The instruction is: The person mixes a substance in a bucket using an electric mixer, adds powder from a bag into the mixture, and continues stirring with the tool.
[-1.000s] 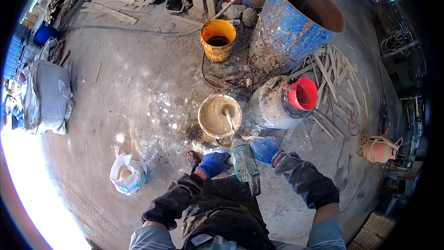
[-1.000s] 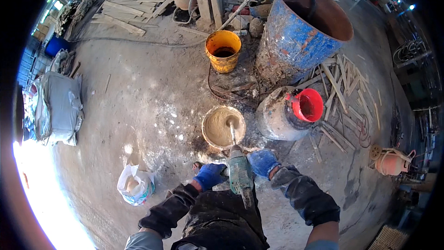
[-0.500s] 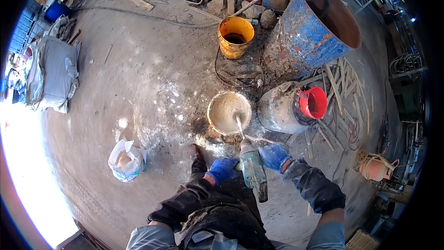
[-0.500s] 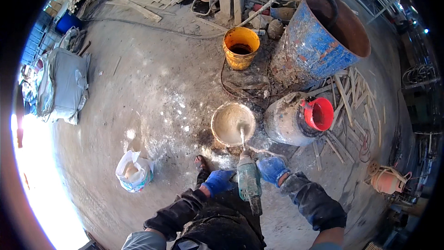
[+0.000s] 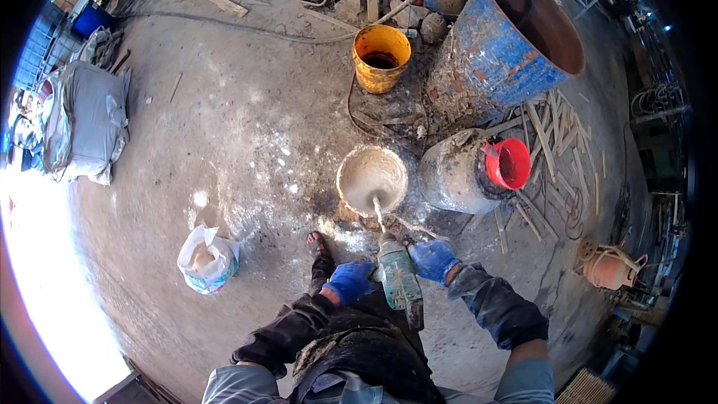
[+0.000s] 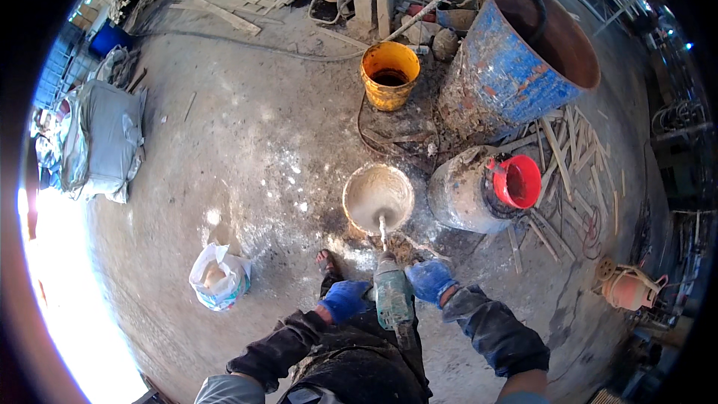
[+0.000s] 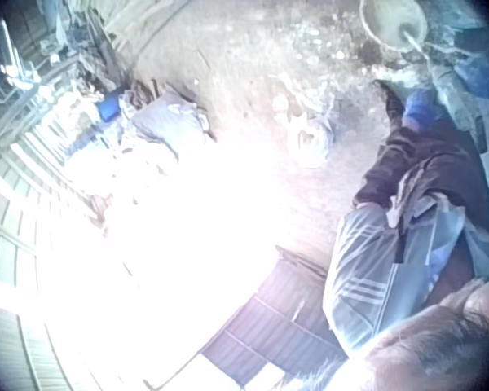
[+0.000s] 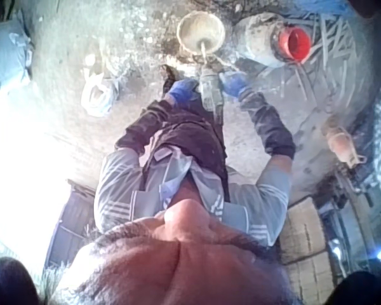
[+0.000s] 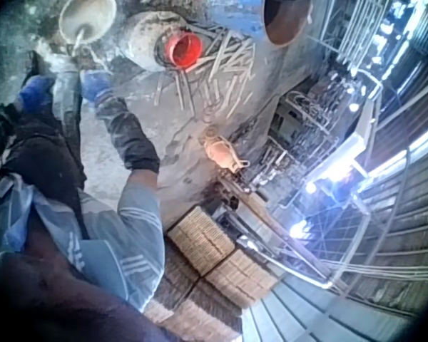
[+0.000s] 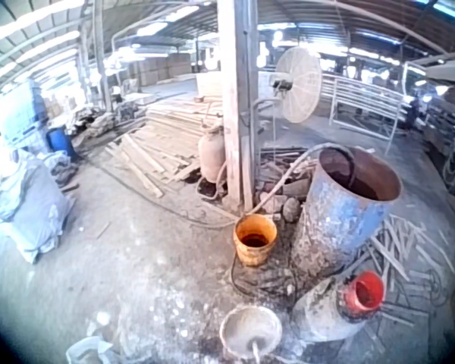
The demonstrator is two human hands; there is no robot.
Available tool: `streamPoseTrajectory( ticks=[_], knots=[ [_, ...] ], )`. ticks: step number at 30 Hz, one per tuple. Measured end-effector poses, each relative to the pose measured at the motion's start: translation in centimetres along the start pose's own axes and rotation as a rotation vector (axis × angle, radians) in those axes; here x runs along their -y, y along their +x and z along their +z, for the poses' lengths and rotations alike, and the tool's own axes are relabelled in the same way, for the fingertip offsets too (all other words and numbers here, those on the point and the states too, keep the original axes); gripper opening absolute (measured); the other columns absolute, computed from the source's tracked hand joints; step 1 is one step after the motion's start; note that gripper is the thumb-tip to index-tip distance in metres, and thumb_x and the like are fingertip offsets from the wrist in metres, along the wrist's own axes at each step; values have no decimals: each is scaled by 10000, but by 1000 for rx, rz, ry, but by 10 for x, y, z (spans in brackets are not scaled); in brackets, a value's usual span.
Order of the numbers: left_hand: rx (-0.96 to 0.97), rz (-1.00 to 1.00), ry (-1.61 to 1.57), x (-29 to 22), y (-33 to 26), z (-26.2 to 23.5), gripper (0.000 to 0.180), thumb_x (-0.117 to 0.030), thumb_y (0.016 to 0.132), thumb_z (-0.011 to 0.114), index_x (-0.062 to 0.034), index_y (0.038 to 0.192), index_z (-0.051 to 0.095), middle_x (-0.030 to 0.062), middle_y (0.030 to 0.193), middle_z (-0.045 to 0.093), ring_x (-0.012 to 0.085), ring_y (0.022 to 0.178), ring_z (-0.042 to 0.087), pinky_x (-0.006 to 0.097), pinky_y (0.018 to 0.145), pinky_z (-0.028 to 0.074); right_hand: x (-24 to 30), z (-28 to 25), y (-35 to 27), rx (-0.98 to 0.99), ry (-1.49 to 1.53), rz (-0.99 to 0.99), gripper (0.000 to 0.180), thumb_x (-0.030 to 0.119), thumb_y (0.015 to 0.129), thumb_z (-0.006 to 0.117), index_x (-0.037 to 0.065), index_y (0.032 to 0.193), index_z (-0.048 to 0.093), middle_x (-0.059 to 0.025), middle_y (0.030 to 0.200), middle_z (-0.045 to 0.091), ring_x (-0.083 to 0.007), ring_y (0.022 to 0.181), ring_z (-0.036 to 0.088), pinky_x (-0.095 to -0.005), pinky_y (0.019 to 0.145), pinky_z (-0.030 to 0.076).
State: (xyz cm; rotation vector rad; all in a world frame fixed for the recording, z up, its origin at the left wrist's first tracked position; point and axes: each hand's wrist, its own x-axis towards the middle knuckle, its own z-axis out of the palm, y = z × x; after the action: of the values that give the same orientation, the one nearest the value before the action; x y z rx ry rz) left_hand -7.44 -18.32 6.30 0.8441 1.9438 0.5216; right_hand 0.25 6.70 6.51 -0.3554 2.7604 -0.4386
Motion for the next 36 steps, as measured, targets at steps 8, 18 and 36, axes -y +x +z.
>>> streamPoseTrajectory(
  ticks=[8, 18, 36],
  knots=[
    [35, 28, 109, 18, -2, -9, 460, -420, 778, 607, -110, 1116, 625, 165, 1014, 665, 351, 955, 629, 448, 820, 485, 14, 24, 0, -86, 70, 42, 142, 245, 796, 570, 113, 818, 617, -119, 670, 624, -313, 611, 634, -451, 562, 486],
    [37, 107, 270, 27, 8, -38, 374, -416, 792, 600, -113, 1009, 636, 160, 918, 671, 353, 884, 640, 467, 754, 487, 22, 36, 11, -76, 132, 174, 153, 254, 800, 572, 130, 882, 607, -98, 712, 642, -289, 646, 648, -443, 581, 481],
    [36, 162, 208, -16, 51, -16, 387, -444, 819, 590, -108, 1008, 620, 173, 912, 661, 372, 853, 634, 483, 740, 483, -28, 16, -25, -100, 60, 203, 96, 203, 783, 566, 112, 809, 586, -98, 675, 616, -296, 601, 627, -458, 521, 467]
  ],
)
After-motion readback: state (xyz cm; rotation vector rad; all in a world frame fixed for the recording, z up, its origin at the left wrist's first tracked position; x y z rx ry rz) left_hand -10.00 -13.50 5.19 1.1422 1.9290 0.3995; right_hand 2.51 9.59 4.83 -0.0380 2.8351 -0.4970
